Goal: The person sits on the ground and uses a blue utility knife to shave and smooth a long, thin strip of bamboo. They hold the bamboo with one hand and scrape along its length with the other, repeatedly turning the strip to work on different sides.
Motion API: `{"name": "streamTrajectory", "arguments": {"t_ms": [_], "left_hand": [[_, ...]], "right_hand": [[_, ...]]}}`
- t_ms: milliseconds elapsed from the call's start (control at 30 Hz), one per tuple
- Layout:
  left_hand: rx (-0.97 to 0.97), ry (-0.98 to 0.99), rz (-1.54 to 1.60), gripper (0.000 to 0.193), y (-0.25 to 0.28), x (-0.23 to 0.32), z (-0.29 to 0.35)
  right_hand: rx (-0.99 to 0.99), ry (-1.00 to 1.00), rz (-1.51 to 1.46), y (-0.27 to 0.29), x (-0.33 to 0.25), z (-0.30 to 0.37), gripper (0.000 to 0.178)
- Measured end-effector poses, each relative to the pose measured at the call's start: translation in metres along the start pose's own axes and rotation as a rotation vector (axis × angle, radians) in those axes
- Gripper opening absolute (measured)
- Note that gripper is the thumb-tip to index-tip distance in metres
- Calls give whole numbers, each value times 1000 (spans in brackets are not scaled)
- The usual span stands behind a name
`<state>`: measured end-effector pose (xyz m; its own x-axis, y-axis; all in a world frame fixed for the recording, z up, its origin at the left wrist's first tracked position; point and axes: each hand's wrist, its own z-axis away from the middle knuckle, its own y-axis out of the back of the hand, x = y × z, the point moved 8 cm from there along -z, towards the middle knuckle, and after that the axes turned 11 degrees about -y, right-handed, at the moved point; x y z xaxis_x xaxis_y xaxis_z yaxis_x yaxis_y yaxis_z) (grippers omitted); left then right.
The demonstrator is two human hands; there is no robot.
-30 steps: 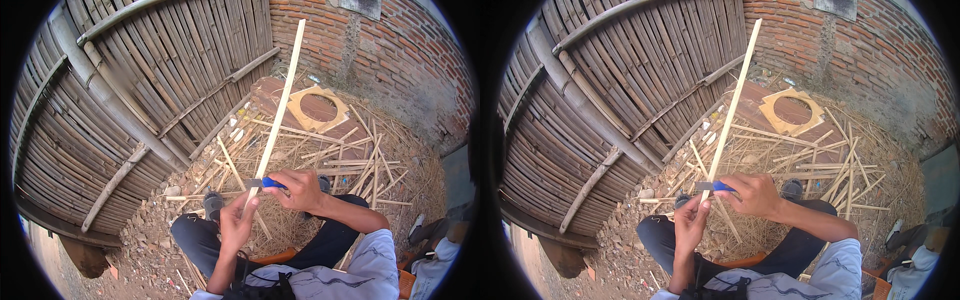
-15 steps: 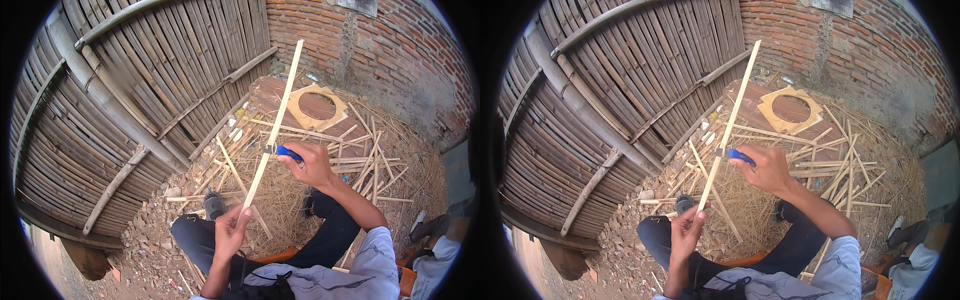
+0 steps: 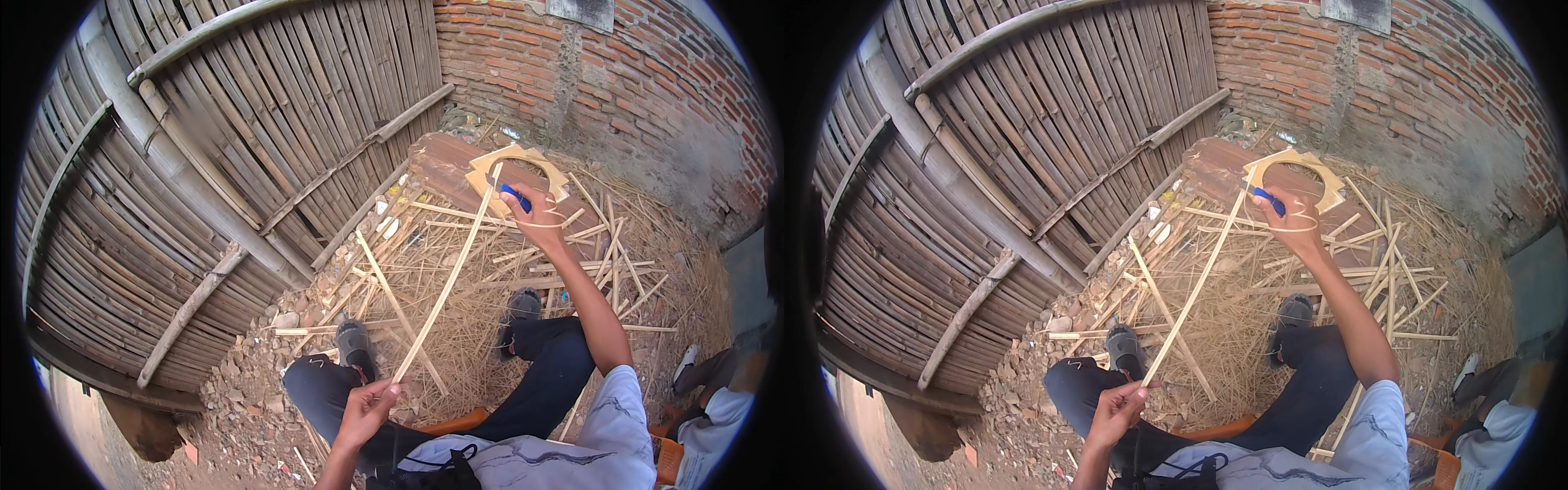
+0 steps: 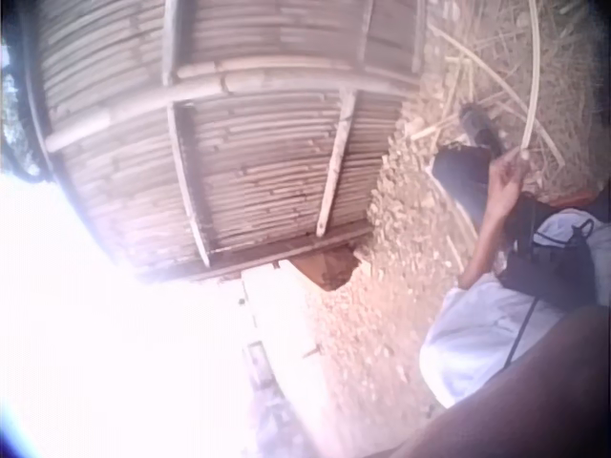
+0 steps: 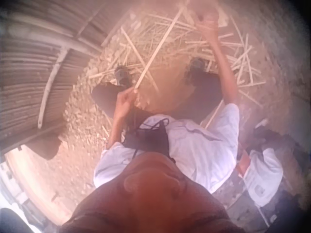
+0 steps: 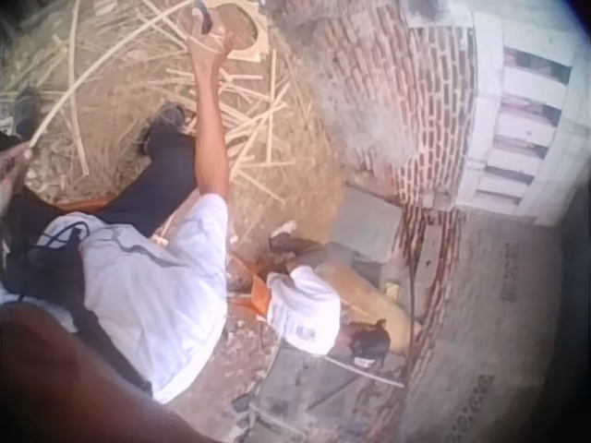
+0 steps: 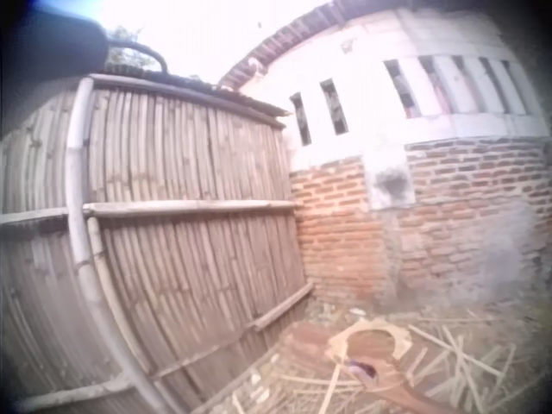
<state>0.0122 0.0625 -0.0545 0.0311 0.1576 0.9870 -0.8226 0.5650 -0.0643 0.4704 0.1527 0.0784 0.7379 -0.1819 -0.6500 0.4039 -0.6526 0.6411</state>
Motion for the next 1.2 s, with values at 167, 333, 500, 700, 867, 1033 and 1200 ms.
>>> {"name": "streamTrajectory", "arguments": {"t_ms": [167, 333, 500, 700, 867, 1033, 1200], "left_hand": [[-77, 143, 86, 33, 7, -11, 9], [91, 57, -93, 29, 49, -9, 27], [286, -185, -342, 23, 58, 13, 13], [331, -364, -485, 24, 21, 41, -10], [373, -419, -459, 24, 4, 53, -30], [361, -472, -467, 28, -8, 67, -49], [391, -480, -347, 28, -25, 86, -55]], "right_hand": [[189, -142, -64, 6, 94, -42, 48], [197, -295, 171, 35, 151, -37, 49], [-350, -187, 498, -31, 131, 0, 45], [-230, -189, 509, -11, 63, 13, 47], [-69, -38, -29, 18, -28, 39, 39], [-215, 325, -242, -3, -102, 108, 35], [-291, 579, -200, -34, -133, 164, 32]]}}
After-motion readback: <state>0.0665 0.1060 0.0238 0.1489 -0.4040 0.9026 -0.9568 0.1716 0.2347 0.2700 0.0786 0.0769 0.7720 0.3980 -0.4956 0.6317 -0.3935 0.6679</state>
